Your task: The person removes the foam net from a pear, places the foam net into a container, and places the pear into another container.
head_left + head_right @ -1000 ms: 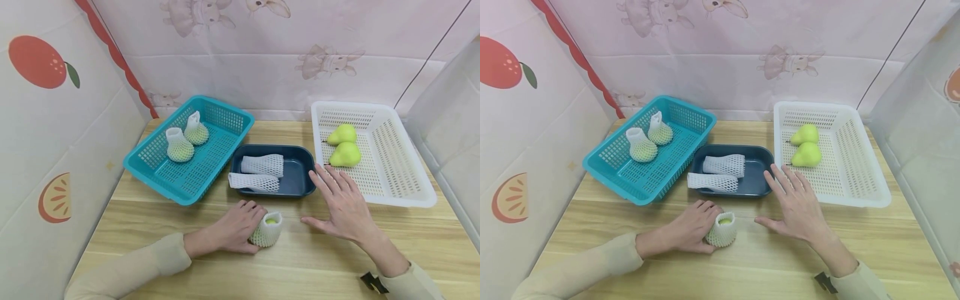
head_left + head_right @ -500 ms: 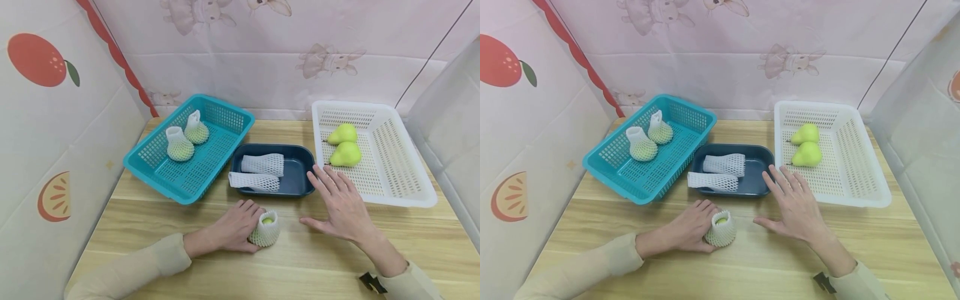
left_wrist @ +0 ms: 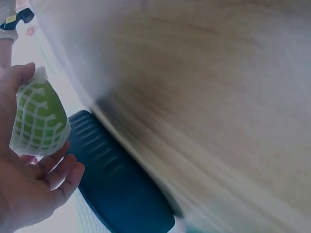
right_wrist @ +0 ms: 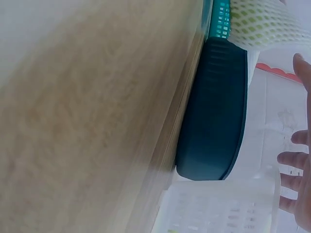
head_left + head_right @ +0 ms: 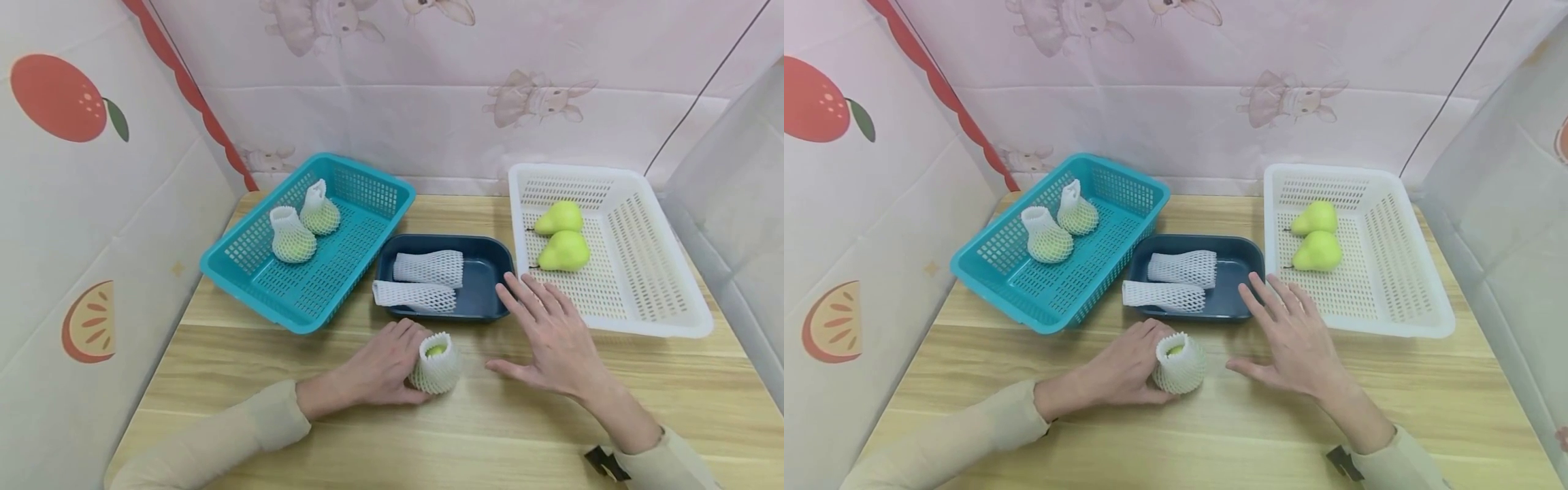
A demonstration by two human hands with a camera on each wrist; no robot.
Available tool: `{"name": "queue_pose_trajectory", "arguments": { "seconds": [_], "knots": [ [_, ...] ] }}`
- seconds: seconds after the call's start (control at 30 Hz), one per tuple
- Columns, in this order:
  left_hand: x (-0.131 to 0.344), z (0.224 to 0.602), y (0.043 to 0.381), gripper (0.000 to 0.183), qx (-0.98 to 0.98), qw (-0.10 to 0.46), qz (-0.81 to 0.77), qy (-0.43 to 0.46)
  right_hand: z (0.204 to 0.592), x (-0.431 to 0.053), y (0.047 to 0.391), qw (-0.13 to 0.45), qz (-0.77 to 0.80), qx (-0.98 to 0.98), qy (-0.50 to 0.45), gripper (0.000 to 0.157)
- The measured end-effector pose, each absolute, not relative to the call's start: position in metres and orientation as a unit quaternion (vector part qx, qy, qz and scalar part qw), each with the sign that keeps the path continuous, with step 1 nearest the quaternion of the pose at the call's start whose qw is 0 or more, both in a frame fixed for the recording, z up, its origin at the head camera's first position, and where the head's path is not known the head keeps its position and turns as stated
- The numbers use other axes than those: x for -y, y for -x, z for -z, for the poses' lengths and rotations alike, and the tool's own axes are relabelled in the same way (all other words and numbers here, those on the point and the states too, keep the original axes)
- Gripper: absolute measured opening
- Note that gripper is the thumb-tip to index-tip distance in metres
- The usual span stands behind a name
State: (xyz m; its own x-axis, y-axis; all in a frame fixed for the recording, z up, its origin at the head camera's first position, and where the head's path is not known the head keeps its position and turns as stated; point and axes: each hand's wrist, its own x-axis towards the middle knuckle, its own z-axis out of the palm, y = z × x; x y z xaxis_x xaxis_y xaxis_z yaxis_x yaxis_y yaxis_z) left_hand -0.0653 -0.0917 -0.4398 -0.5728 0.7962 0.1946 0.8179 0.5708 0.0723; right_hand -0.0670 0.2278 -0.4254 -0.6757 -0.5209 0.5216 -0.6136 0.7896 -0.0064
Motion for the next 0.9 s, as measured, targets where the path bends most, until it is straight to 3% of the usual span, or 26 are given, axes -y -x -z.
{"name": "queue_pose_trajectory", "arguments": {
  "seconds": [0.37,0.6,0.9],
  "knots": [
    [0.092,0.423,0.070,0.087,0.872,0.129,0.114,0.457,0.416,-0.214,0.060,0.231,-0.113,0.907,-0.334,0.112],
    [0.090,0.411,0.072,0.089,0.871,0.139,0.107,0.460,0.406,-0.202,0.059,0.276,-0.152,0.875,-0.367,0.107],
    [0.089,0.407,0.073,0.089,0.872,0.131,0.094,0.462,0.391,-0.192,0.059,0.284,-0.167,0.857,-0.397,0.102]
  ]
}}
